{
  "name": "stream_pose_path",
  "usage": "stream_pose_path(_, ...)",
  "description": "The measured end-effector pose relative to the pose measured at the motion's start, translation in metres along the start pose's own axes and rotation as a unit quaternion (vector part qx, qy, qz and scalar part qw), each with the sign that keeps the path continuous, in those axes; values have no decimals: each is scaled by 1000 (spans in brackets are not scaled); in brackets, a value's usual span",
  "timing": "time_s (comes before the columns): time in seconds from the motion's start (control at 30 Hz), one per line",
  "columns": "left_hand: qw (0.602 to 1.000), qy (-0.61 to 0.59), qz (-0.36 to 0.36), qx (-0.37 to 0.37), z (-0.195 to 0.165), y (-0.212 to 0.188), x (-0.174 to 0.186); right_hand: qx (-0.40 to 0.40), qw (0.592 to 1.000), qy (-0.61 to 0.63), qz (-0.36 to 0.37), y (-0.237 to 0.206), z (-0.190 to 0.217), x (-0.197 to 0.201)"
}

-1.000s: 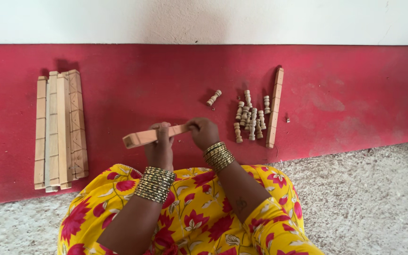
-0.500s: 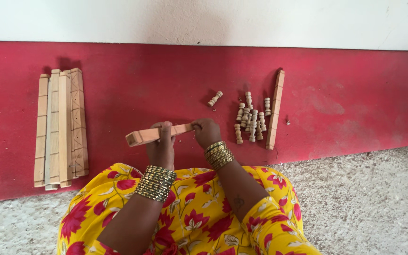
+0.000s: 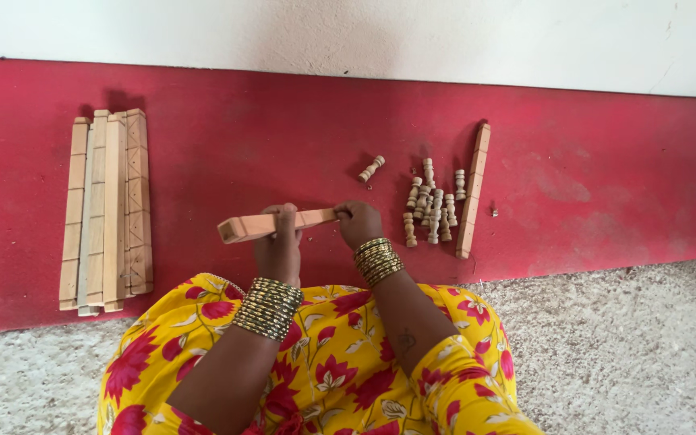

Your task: The person sits on the floor and inserts small turned wooden pegs one at a time into holes along a long wooden bar, then sets the bar aside with stacks of similar wooden bars. Loose pegs and finished bars lie on the red mat beside them.

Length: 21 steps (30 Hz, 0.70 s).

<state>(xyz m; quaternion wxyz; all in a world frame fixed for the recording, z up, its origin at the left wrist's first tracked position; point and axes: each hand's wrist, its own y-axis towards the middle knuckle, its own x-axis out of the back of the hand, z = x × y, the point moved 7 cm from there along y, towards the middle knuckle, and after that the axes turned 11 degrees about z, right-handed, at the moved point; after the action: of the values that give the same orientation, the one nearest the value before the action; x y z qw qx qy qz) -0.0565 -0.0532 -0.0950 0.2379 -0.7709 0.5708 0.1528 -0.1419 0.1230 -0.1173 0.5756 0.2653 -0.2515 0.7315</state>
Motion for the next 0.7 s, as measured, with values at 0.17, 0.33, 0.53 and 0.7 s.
stream_pose_path(0.17, 1000, -4, 7, 5, 4, 0, 2, 121, 990, 70, 6, -32, 62, 6)
stream_pose_path(0.33, 999, -10, 30, 15, 11, 4, 10, 187, 978, 87, 12, -51, 95, 6)
stream_pose_path(0.53, 991, -34, 126, -27, 8, 4, 0, -9, 1000, 25, 9, -1, 9, 3)
stream_pose_path(0.7, 969, -123, 211, -22, 1, 5, -8, 0, 998, 57, -10, -12, 34, 15)
